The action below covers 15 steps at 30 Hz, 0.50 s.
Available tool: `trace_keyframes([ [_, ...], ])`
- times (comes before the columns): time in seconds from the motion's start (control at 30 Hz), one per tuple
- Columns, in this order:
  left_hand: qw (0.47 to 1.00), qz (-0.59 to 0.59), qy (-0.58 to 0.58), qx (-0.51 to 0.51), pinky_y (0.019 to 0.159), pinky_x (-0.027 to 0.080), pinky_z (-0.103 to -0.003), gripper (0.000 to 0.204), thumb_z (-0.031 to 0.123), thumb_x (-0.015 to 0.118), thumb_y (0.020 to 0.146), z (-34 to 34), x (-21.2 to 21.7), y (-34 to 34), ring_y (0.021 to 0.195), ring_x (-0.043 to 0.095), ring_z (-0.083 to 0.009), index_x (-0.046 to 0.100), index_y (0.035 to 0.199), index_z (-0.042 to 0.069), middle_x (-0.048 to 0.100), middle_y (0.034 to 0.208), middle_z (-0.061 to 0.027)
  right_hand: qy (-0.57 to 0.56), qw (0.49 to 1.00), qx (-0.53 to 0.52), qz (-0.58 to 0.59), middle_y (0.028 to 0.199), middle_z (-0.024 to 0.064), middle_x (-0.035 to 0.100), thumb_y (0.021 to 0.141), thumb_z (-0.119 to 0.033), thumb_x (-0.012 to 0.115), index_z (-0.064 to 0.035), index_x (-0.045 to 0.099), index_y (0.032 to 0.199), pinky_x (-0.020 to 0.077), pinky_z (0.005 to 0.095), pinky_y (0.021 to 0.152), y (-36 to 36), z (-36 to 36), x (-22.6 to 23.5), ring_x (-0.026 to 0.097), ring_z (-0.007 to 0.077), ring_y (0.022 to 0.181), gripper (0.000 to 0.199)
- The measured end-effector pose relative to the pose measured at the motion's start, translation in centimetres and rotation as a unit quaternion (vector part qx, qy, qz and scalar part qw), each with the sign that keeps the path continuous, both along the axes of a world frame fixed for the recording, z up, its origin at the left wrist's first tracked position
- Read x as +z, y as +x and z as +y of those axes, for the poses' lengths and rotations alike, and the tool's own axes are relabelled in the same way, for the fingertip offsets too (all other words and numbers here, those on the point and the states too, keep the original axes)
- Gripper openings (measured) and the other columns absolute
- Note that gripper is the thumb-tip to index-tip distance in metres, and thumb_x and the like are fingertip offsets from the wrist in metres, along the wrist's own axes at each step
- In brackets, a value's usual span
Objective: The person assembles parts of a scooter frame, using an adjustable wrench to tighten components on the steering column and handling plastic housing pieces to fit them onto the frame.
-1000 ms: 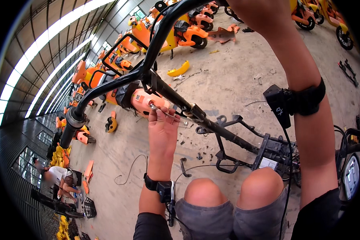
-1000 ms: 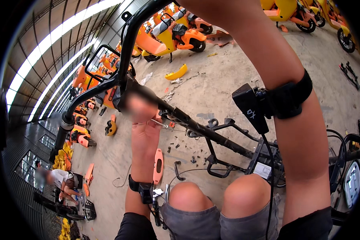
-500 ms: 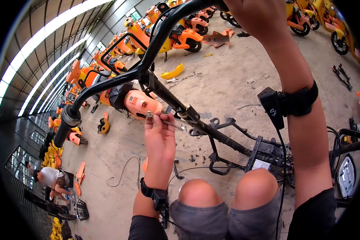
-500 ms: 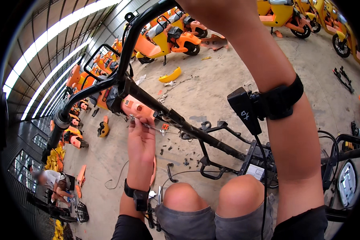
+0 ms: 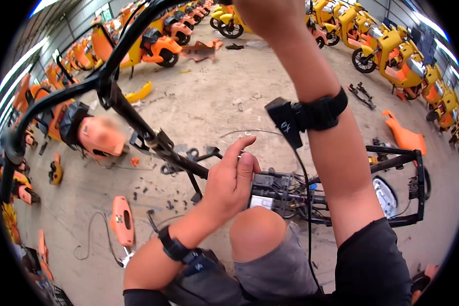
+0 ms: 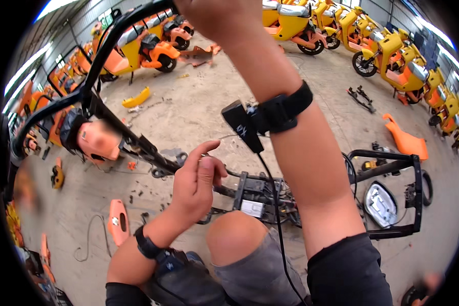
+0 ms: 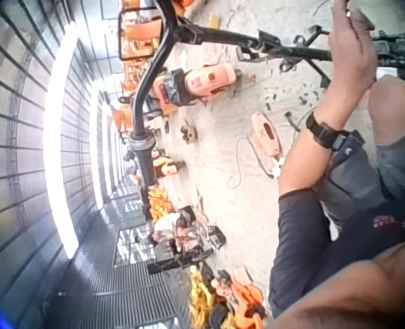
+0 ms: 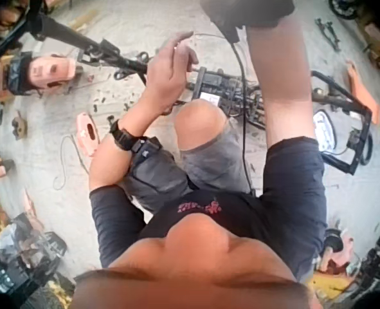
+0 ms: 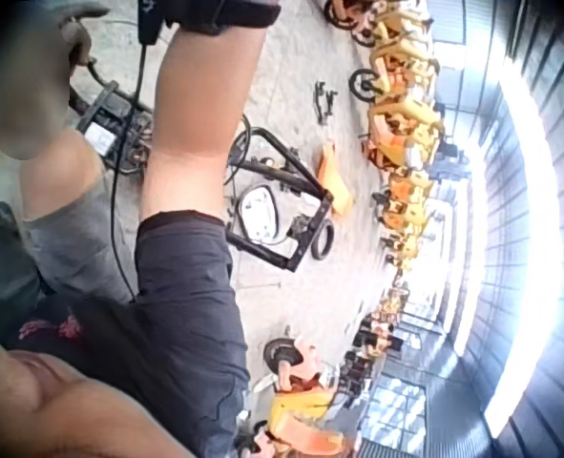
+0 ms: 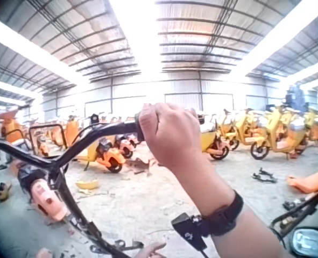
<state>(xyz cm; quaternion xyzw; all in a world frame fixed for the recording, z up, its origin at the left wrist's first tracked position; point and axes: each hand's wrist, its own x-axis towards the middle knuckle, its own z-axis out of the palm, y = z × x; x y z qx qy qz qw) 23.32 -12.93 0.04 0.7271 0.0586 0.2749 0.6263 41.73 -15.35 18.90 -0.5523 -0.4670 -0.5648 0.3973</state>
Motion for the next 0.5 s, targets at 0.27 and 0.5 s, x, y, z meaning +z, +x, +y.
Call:
trace_keyframes([
  [0.27,0.996,-0.002,0.086,-0.031,0.072,0.049,-0.027,0.023,0.02,0.044,0.102,1.3,-2.5,1.8,0.076,0.059,-0.0129,0.055,0.111,0.002,0.065,0.083,-0.0076,-0.261,0.945,-0.03,0.193,0.072,0.0164,0.064,0.094,-0.034,0.04,-0.0021,0.066,0.081,0.048,0.0462,0.071,1.1,-2.6,3.1,0.062,0.0361,0.071,0.043],
  [0.5,0.998,-0.031,-0.055,-0.012,0.067,0.046,-0.024,0.028,0.025,0.041,0.104,1.7,-3.6,4.3,0.072,0.056,-0.0097,0.055,0.105,0.001,0.062,0.082,-0.005,-0.299,0.95,-0.083,-0.032,0.117,0.0241,0.056,0.095,-0.032,0.048,-0.002,0.053,0.116,0.0396,0.0466,0.098,-3.8,-8.0,1.2,0.051,0.0419,0.112,0.037],
])
